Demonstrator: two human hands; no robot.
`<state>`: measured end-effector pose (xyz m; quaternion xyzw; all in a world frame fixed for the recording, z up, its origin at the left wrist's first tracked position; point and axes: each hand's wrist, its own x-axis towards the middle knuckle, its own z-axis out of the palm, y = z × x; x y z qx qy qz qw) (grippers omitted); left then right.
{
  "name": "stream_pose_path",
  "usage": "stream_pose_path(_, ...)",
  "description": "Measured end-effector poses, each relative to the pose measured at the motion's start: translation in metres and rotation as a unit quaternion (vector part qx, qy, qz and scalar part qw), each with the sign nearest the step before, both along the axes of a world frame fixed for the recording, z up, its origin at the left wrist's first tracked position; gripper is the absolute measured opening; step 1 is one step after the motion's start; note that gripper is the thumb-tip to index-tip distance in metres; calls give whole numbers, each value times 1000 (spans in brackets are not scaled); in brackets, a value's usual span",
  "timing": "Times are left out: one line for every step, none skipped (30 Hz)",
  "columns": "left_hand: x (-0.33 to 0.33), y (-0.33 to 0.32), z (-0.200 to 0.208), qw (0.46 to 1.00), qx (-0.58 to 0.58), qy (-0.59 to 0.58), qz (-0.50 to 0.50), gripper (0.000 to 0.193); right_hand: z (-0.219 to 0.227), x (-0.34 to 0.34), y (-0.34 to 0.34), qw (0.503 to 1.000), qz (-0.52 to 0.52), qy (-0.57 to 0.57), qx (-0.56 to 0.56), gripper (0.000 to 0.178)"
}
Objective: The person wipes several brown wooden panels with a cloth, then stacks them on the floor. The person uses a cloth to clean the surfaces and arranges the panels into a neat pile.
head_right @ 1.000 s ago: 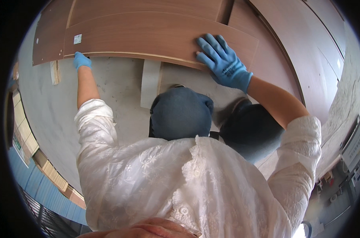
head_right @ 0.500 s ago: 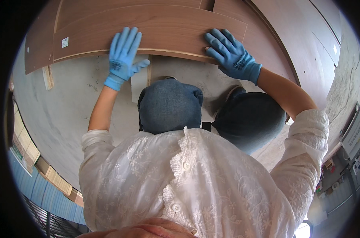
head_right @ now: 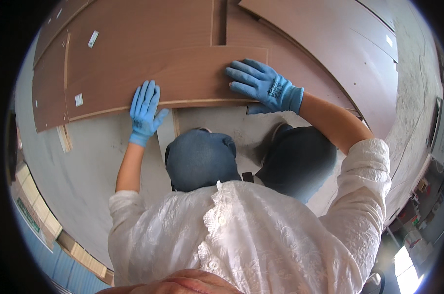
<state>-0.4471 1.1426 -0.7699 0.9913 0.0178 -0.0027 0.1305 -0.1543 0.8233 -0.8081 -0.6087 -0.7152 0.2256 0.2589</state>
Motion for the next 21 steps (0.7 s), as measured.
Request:
stream_pose_path(22,-12,7,1000,-8,3,-8,62,-4,26,-21,999,-10,-28,-15,82)
stream_pose_path(49,-31,10,999,-23,-28,-20,61,-8,60,-51,994,-91,-66,-1,79)
stream_pose_path(82,-54,12,1000,-11,6,-10,61,-12,99,-90,982,-138,-125,-35,76)
stream_pose_path(118,-80,13,1000,-6,4,-4,61,-15,135,-135,958,-247,-134,-57,76)
stream_pose_path(155,-106,13,1000,6,11,-1,61,-19,171,-182,927,-333,-156,-71,80)
stream_pose_path(191,-130,14,999,21,27,19,60,-23,202,-229,906,-375,-177,-87,82)
stream_pose_path(227,-148,13,1000,12,-3,16,59,-26,224,-271,871,-430,-196,-137,83)
stream_pose_path(260,-158,15,1000,14,-9,17,58,-31,237,-307,848,-454,-212,-171,84)
stream_pose_path(283,-169,17,999,7,-11,40,57,-35,244,-336,809,-481,-229,-251,86)
stream_pose_path(304,-173,18,999,-5,-19,42,57,-41,245,-357,782,-497,-241,-288,86)
stream_pose_path(324,-174,13,999,-23,-17,44,57,-46,247,-372,760,-517,-246,-308,86)
stream_pose_path(340,-174,8,998,-41,-17,54,57,-51,248,-383,761,-527,-234,-296,87)
stream_pose_path(356,-173,0,996,-58,-18,63,58,-54,250,-390,762,-531,-210,-307,88)
stream_pose_path(370,-174,-12,997,-53,-16,54,61,-57,253,-392,772,-527,-237,-265,87)
stream_pose_path(386,-175,-25,998,-50,-19,40,63,-60,258,-392,780,-517,-253,-245,87)
stream_pose_path(399,-178,-37,998,-49,-14,33,65,-63,266,-390,796,-500,-279,-195,86)
stream_pose_path(413,-181,-49,998,-49,-27,21,66,-64,274,-386,792,-502,-267,-223,87)
stream_pose_path(428,-184,-58,999,-39,-1,28,70,-66,283,-380,793,-499,-269,-221,87)
stream_pose_path(443,-187,-66,999,-31,7,30,73,-67,292,-373,794,-499,-275,-212,87)
stream_pose_path(458,-189,-70,1000,-19,-4,19,76,-69,301,-365,780,-500,-281,-248,87)
stream_pose_path(472,-191,-70,998,-12,36,48,78,-69,309,-357,792,-494,-287,-214,86)
